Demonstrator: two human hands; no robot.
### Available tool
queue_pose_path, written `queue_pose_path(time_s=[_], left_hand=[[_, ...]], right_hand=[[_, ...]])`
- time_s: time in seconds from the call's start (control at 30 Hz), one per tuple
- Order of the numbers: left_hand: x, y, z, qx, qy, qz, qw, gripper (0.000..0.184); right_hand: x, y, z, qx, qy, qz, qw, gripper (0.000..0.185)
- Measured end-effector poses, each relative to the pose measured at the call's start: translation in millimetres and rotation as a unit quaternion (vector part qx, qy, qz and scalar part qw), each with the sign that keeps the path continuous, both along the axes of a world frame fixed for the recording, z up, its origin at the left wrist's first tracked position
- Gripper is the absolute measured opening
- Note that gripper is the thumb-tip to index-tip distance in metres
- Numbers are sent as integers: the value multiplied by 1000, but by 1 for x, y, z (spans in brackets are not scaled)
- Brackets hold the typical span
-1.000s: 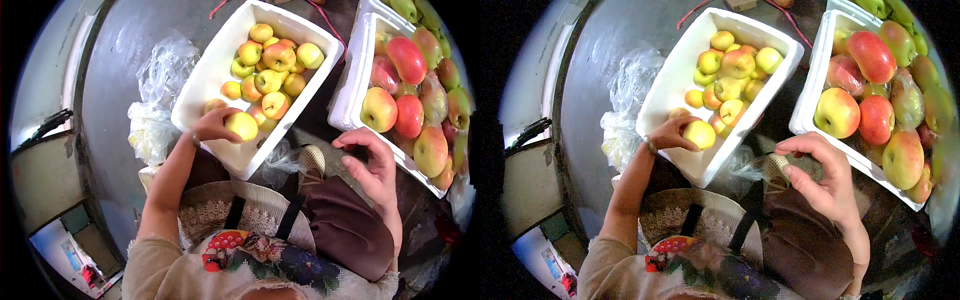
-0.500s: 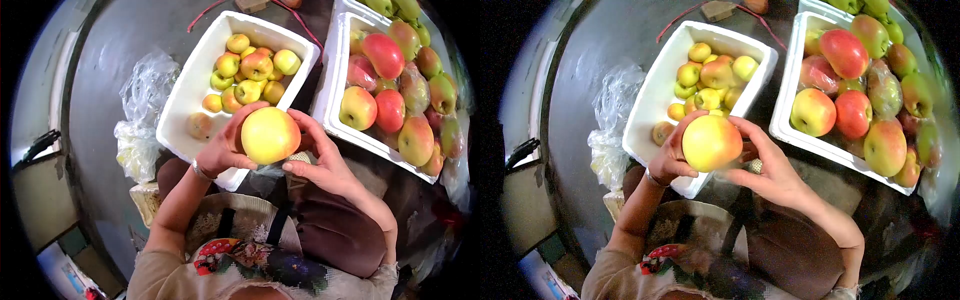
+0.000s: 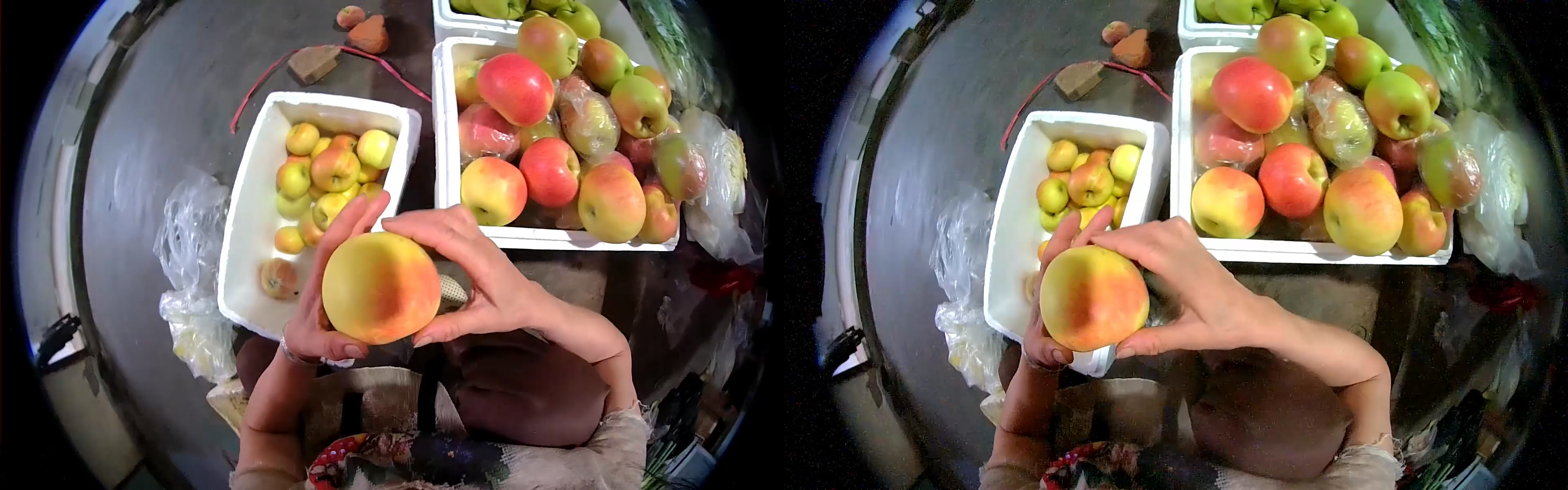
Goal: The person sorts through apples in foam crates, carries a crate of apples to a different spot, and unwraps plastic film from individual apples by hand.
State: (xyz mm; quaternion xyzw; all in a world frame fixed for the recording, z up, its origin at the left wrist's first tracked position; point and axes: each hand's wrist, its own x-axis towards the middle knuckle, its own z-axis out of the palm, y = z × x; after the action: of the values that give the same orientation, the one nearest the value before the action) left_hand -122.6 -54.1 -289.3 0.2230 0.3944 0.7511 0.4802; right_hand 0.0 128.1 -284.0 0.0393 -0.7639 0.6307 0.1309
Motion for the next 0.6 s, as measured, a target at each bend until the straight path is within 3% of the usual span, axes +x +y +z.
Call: queue_pose_path(time_s=[0.07,0.2,0.23,0.3,0.33,0.37,0.4,0.53,0.6], left_hand=[[-1,13,3,12,4,-23,1000,141],[6,39,20,29,-32,-69,997,134],[4,38,21,8,-20,-97,995,129],[1,39,21,-8,-6,-128,992,124],[0,40,18,-3,47,-128,991,119],[0,40,14,1,100,-128,987,115],[-1,35,3,-6,137,-90,987,92],[-34,3,-38,-162,474,-16,865,42],[-52,-22,-68,-199,569,27,798,45]], right_hand=[[4,11,9,144,-7,-12,990,101],[18,27,19,67,-26,-75,995,92],[19,29,13,45,26,-122,991,83],[27,39,20,65,5,-167,984,84],[30,41,25,43,-3,-197,980,84],[33,49,30,98,13,-234,967,83],[37,57,35,152,26,-274,949,82],[49,88,53,394,6,-415,820,76],[48,96,59,460,2,-423,781,72]])
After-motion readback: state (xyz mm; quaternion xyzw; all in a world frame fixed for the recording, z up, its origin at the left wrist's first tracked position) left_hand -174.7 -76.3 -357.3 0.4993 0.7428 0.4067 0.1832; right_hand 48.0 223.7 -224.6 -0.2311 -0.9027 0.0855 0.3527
